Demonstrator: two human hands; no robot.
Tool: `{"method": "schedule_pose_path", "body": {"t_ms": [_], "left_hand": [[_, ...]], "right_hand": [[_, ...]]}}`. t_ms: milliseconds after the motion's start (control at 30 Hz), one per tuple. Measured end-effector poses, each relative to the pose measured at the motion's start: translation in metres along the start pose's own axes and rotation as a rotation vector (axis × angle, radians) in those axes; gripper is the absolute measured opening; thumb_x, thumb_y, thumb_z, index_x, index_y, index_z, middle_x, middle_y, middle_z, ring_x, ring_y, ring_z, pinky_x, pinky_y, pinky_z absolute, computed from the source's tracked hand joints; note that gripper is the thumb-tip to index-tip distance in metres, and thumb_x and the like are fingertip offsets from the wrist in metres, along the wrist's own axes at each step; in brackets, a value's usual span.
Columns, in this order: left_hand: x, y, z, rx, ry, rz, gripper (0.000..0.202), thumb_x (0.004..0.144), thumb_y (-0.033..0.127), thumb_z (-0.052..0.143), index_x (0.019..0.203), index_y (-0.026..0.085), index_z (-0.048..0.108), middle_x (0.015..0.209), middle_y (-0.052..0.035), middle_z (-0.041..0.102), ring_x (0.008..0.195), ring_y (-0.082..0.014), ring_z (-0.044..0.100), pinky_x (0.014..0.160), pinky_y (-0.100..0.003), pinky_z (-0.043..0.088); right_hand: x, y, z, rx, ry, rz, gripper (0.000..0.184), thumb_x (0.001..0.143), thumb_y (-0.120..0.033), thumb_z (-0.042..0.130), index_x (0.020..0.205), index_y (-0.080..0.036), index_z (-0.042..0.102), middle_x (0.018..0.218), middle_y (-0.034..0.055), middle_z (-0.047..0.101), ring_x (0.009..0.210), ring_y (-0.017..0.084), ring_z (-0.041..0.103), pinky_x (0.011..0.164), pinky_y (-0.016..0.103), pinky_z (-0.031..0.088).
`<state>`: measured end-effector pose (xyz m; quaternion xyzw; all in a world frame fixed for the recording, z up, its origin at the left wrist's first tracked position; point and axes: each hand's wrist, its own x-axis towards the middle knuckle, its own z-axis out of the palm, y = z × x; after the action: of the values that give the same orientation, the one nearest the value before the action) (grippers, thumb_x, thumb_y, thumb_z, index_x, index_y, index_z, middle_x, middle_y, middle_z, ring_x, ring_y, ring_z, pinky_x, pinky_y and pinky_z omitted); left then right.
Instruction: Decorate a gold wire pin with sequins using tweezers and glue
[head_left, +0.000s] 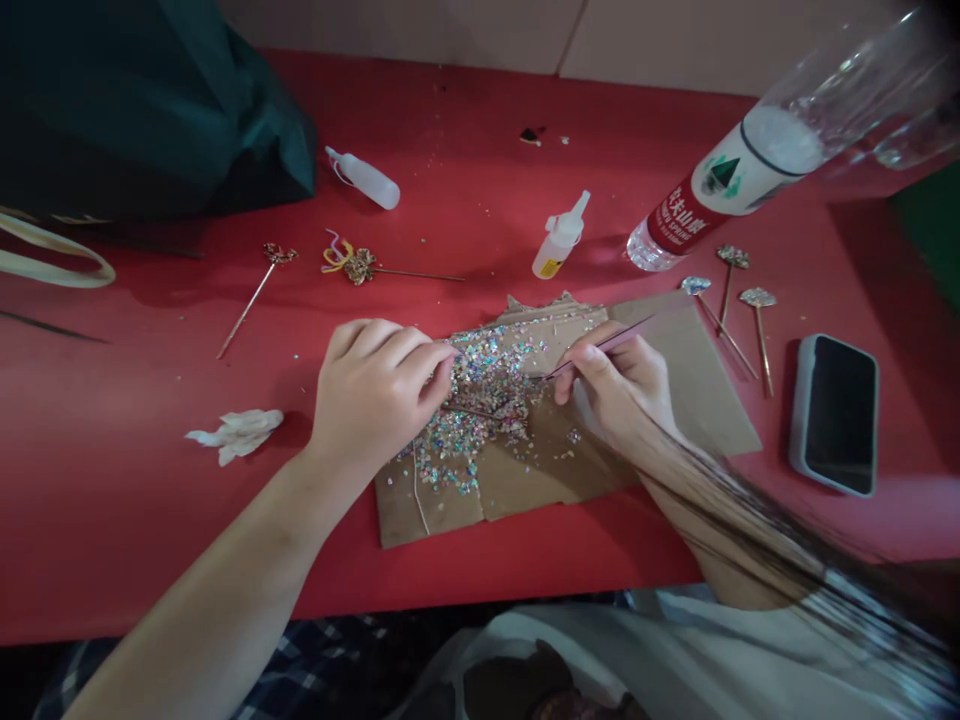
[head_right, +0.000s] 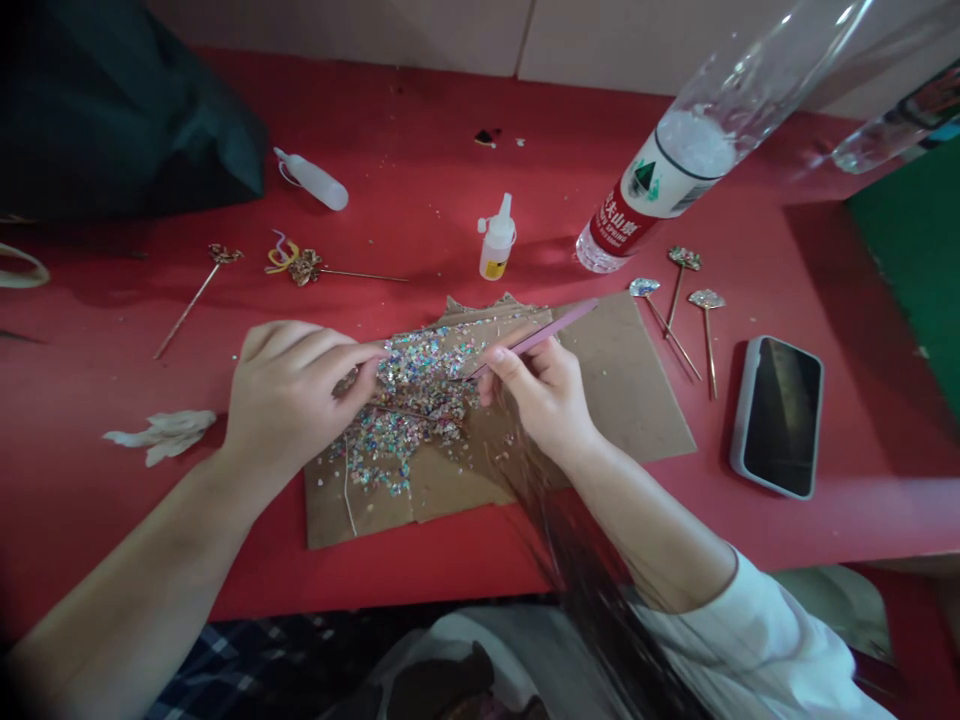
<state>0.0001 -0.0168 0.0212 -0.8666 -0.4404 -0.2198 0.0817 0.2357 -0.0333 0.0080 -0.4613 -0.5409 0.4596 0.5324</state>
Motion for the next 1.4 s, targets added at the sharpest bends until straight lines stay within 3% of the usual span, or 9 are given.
{"method": "schedule_pose_path", "body": {"t_ms": [400,700,900,1033,1133,1233,1300,1400], "left_hand": [[-0.004,-0.001,0.002,0.062,-0.018,0.021,0.013,0.089,0.034,0.054,0.086,0.025,0.064,0.076,0.0005,0.064,0.080,-0.0196,0.052,0.076,-0.034,0.033],[0.000,0.002,-0.005,0.023,0.067,0.082,0.010,0.087,0.027,0.055,0.089,0.024,0.064,0.079,0.0002,0.066,0.080,-0.0203,0.054,0.077,-0.035,0.034],[0.002,0.000,-0.009,-0.105,0.109,0.078,0.017,0.086,0.022,0.054,0.099,0.025,0.066,0.086,-0.0004,0.069,0.086,-0.0196,0.057,0.084,-0.036,0.037],[0.006,0.011,-0.016,-0.382,0.071,-0.107,0.019,0.088,0.031,0.054,0.101,0.026,0.067,0.094,-0.0018,0.070,0.095,-0.0210,0.059,0.090,-0.039,0.038],[0.012,0.033,-0.024,-0.977,0.054,-0.404,0.030,0.090,0.038,0.050,0.114,0.025,0.061,0.111,-0.0043,0.068,0.104,-0.0193,0.061,0.092,-0.036,0.044],[0.020,0.059,-0.030,-1.522,0.074,-0.637,0.034,0.086,0.041,0.055,0.113,0.023,0.062,0.115,-0.0067,0.067,0.104,-0.0191,0.063,0.092,-0.036,0.046],[0.023,0.073,-0.036,-1.630,0.081,-0.738,0.031,0.080,0.041,0.062,0.105,0.022,0.067,0.108,-0.0073,0.069,0.094,-0.0181,0.065,0.086,-0.033,0.049],[0.024,0.088,-0.045,-1.597,0.078,-0.782,0.030,0.075,0.042,0.068,0.097,0.021,0.070,0.099,-0.0072,0.072,0.088,-0.0169,0.065,0.079,-0.029,0.049]], "right_hand": [[0.006,0.002,-0.001,0.211,0.120,0.102,0.017,0.081,-0.034,0.066,0.075,-0.020,0.058,0.057,-0.0044,0.060,0.048,0.009,0.056,0.044,0.020,0.046],[0.011,0.009,-0.007,0.008,0.191,-0.014,0.026,0.081,-0.042,0.063,0.075,-0.019,0.054,0.055,-0.0050,0.060,0.045,0.008,0.055,0.049,0.023,0.045],[0.007,0.004,0.001,0.094,0.251,0.011,0.030,0.076,-0.044,0.067,0.067,-0.019,0.054,0.054,-0.0035,0.059,0.045,0.010,0.054,0.050,0.025,0.044],[-0.004,-0.010,0.014,0.243,0.287,0.040,0.030,0.075,-0.044,0.067,0.067,-0.019,0.054,0.054,-0.0036,0.058,0.046,0.010,0.053,0.049,0.024,0.043],[-0.012,-0.026,0.022,0.385,0.298,0.082,0.031,0.072,-0.045,0.069,0.068,-0.019,0.053,0.055,-0.0040,0.057,0.046,0.009,0.052,0.048,0.023,0.042],[-0.018,-0.044,0.027,0.504,0.276,0.117,0.031,0.069,-0.045,0.072,0.071,-0.019,0.055,0.056,-0.0036,0.057,0.048,0.009,0.052,0.048,0.022,0.042],[-0.021,-0.055,0.028,0.561,0.258,0.139,0.031,0.069,-0.044,0.073,0.073,-0.019,0.055,0.057,-0.0037,0.057,0.048,0.008,0.051,0.048,0.022,0.042],[-0.025,-0.070,0.027,0.615,0.226,0.169,0.031,0.067,-0.041,0.075,0.071,-0.019,0.054,0.056,-0.0041,0.057,0.046,0.007,0.051,0.046,0.021,0.041]]}}
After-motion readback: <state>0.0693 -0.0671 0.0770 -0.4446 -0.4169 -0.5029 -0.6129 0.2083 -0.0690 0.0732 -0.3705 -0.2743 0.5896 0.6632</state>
